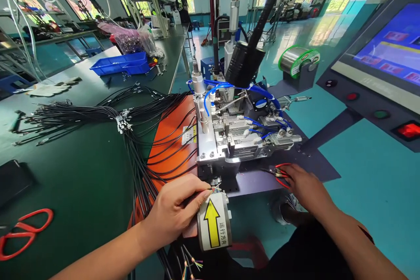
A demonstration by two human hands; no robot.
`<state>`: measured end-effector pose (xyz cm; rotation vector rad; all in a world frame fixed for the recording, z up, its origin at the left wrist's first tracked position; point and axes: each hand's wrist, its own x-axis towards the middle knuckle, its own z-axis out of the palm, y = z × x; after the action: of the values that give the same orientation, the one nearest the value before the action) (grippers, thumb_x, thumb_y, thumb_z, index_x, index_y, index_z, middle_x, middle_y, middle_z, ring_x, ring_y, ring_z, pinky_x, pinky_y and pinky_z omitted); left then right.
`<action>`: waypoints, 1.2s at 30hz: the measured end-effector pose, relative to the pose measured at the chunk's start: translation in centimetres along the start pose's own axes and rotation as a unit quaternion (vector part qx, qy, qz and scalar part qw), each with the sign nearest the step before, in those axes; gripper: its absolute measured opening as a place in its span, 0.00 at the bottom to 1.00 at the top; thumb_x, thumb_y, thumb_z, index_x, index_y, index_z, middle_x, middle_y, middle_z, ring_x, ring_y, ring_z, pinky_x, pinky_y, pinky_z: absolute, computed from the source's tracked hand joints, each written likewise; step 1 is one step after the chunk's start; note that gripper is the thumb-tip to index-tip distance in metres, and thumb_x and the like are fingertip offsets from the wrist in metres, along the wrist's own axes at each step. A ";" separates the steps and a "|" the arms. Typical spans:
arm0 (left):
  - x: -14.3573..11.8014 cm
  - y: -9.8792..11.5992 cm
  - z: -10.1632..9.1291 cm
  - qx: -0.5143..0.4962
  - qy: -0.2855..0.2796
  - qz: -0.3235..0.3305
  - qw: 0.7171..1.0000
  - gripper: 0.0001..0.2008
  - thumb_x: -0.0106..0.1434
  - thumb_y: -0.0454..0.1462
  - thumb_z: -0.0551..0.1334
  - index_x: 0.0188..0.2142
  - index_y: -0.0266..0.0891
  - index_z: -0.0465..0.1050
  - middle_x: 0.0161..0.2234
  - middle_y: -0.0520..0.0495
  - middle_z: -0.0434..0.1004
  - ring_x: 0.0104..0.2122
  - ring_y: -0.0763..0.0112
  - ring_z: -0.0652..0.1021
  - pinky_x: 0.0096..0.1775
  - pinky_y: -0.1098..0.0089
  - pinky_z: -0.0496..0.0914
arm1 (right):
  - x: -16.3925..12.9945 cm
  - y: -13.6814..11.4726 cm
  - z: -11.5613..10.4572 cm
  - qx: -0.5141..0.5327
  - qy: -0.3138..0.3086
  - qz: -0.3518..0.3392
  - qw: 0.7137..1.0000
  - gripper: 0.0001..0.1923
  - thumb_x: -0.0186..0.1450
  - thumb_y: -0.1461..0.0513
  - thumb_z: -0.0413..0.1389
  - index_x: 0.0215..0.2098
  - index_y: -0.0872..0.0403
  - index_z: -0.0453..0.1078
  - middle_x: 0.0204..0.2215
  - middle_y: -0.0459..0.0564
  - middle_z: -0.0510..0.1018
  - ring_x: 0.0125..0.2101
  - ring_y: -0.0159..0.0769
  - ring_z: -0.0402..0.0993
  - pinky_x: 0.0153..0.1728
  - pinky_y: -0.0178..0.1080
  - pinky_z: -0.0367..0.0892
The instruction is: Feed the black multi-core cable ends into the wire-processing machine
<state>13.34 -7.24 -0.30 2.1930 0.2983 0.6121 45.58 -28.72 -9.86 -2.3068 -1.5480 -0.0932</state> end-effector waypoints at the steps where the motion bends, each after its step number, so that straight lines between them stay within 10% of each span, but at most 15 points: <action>1: 0.0 0.0 0.0 -0.003 0.001 0.005 1.000 0.08 0.69 0.35 0.58 0.38 0.37 0.77 0.31 0.48 0.75 0.32 0.72 0.73 0.35 0.70 0.65 | 0.3 0.0 0.3 -0.002 -0.010 -0.001 1.000 0.13 0.68 0.60 0.54 0.46 0.52 0.78 0.40 0.52 0.81 0.37 0.44 0.79 0.34 0.42 0.73; 7: -0.1 0.1 0.0 0.017 0.017 0.014 1.000 0.06 0.68 0.34 0.59 0.36 0.36 0.76 0.29 0.48 0.74 0.30 0.73 0.72 0.33 0.71 0.64 | 0.4 -2.3 0.6 -0.010 0.013 0.033 0.999 0.14 0.68 0.61 0.52 0.46 0.57 0.77 0.43 0.57 0.81 0.45 0.53 0.75 0.45 0.55 0.71; 10: -0.1 0.2 0.1 0.026 0.017 0.010 0.999 0.07 0.67 0.34 0.59 0.34 0.36 0.75 0.28 0.49 0.73 0.29 0.73 0.72 0.33 0.71 0.64 | 0.1 -7.7 -1.1 0.019 0.065 0.074 0.995 0.16 0.71 0.56 0.50 0.47 0.55 0.75 0.44 0.56 0.79 0.46 0.48 0.75 0.46 0.51 0.71; 17: 0.0 0.3 0.1 0.040 0.017 -0.014 0.999 0.08 0.67 0.35 0.60 0.31 0.36 0.74 0.27 0.50 0.73 0.27 0.74 0.71 0.30 0.72 0.63 | 1.2 -20.3 -4.6 0.423 -0.105 0.142 0.889 0.15 0.70 0.51 0.53 0.45 0.50 0.76 0.38 0.49 0.81 0.39 0.38 0.77 0.39 0.36 0.73; 30: -0.1 0.0 0.4 0.066 0.033 0.016 0.997 0.08 0.67 0.34 0.59 0.31 0.35 0.72 0.27 0.50 0.71 0.27 0.74 0.69 0.30 0.71 0.60 | 2.1 -21.5 -4.2 0.550 -0.142 0.238 0.788 0.19 0.68 0.47 0.54 0.38 0.53 0.73 0.30 0.46 0.74 0.32 0.34 0.70 0.32 0.32 0.67; 36: -0.2 -0.1 0.5 0.078 0.035 0.036 0.996 0.07 0.67 0.33 0.59 0.31 0.35 0.72 0.26 0.49 0.69 0.27 0.73 0.67 0.30 0.70 0.59 | 2.3 -21.9 -4.3 0.557 -0.122 0.247 0.783 0.18 0.67 0.47 0.56 0.34 0.54 0.72 0.27 0.45 0.70 0.30 0.31 0.66 0.29 0.31 0.62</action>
<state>13.43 -7.52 -0.71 2.3440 0.3154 0.7278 27.22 -20.79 0.41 -1.6142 -0.6380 1.0089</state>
